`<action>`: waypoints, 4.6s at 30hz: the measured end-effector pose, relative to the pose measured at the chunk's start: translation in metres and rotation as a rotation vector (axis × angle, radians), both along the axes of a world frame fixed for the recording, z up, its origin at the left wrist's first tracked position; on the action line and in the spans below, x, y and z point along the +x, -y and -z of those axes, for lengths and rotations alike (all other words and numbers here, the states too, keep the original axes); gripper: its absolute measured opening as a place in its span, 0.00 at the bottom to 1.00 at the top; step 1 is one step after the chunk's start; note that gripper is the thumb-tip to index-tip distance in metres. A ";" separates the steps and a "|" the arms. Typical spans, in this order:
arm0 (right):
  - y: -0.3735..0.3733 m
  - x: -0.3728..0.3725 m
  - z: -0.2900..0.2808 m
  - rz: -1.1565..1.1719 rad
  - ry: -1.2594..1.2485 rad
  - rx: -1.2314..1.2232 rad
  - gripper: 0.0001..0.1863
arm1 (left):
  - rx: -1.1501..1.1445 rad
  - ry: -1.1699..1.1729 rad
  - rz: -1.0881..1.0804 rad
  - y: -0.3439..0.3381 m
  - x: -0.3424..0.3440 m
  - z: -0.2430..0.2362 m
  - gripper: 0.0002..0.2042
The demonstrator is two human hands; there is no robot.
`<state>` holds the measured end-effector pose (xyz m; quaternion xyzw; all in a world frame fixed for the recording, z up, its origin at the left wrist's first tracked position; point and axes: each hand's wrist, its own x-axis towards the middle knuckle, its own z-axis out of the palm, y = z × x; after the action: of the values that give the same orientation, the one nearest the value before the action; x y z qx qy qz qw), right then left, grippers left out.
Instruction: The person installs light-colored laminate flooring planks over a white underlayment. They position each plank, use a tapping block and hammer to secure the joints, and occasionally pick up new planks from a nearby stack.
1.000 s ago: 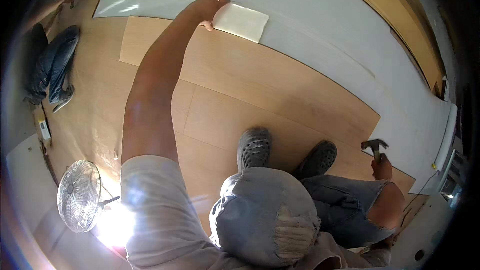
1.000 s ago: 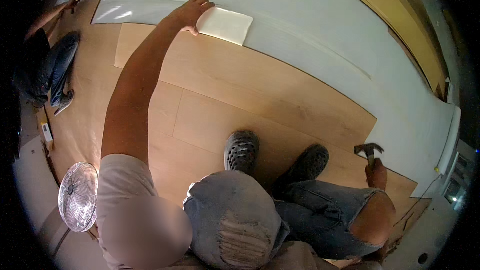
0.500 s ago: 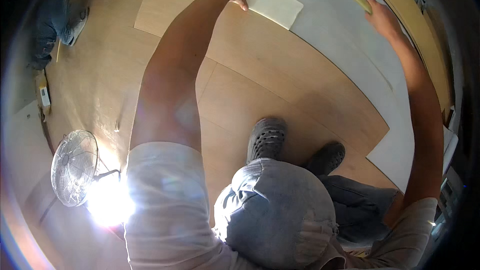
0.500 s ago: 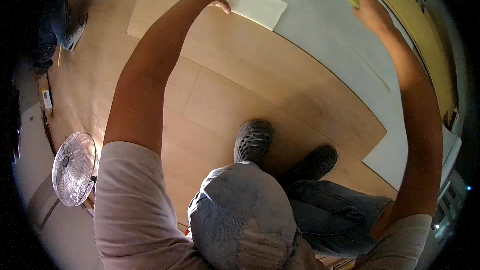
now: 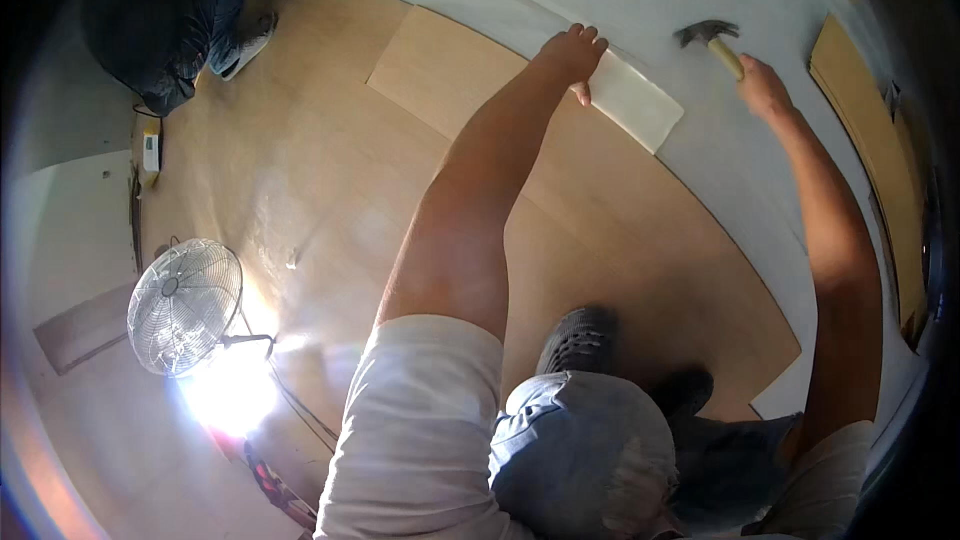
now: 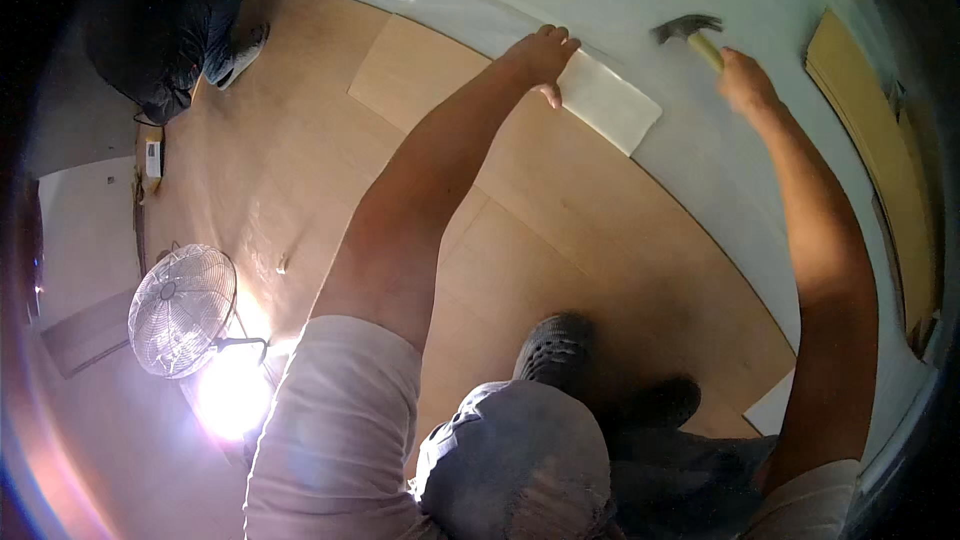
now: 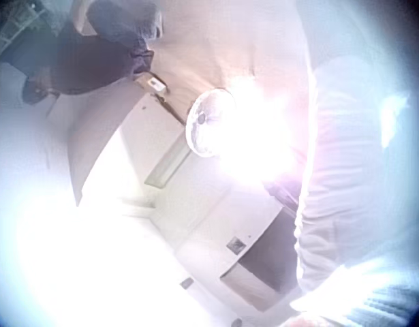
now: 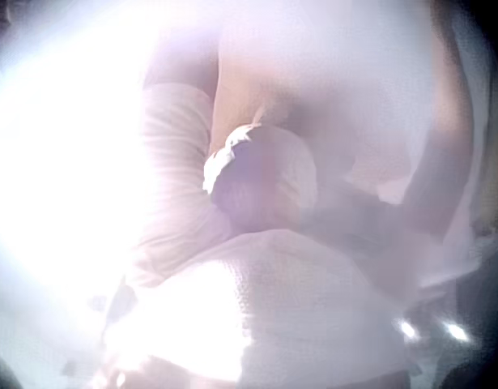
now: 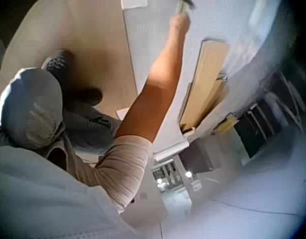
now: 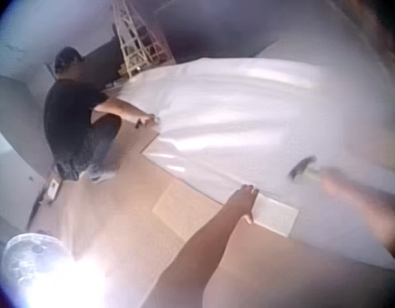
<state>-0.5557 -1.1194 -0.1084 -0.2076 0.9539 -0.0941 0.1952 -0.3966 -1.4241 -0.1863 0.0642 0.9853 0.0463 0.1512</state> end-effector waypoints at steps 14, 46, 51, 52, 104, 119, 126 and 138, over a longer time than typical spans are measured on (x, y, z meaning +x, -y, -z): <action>0.028 0.001 -0.021 -0.221 0.222 0.161 0.14 | 0.060 -0.014 -0.106 0.000 -0.017 0.009 0.52; -0.099 0.018 -0.052 -0.217 -0.106 0.240 0.18 | -0.104 0.159 -0.222 0.175 -0.035 -0.007 0.60; 0.036 -0.018 -0.015 -0.213 -0.163 0.005 0.19 | -0.081 -0.032 -0.261 0.164 -0.047 0.009 0.64; 0.064 -0.018 -0.014 -0.119 -0.066 -0.031 0.19 | -0.032 0.000 -0.280 0.155 -0.053 0.002 0.64; -0.345 0.067 0.009 -0.086 -0.067 0.334 0.14 | 0.157 -0.077 0.188 -0.342 -0.001 0.027 0.53; -0.503 0.546 0.137 1.325 0.198 -0.268 0.25 | -0.193 0.147 0.484 -0.439 -0.051 0.002 0.41; -0.560 0.646 0.217 1.057 -0.153 -0.235 0.26 | -0.206 0.292 0.486 -0.425 -0.021 -0.005 0.56; -0.525 0.609 0.100 1.051 -0.012 0.133 0.27 | -0.044 0.244 0.479 -0.446 -0.027 0.014 0.55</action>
<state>0.0532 -0.5941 -0.2086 0.3108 0.9343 -0.1175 0.1289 -0.4239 -0.9785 -0.2002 0.2860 0.9173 -0.0050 0.2769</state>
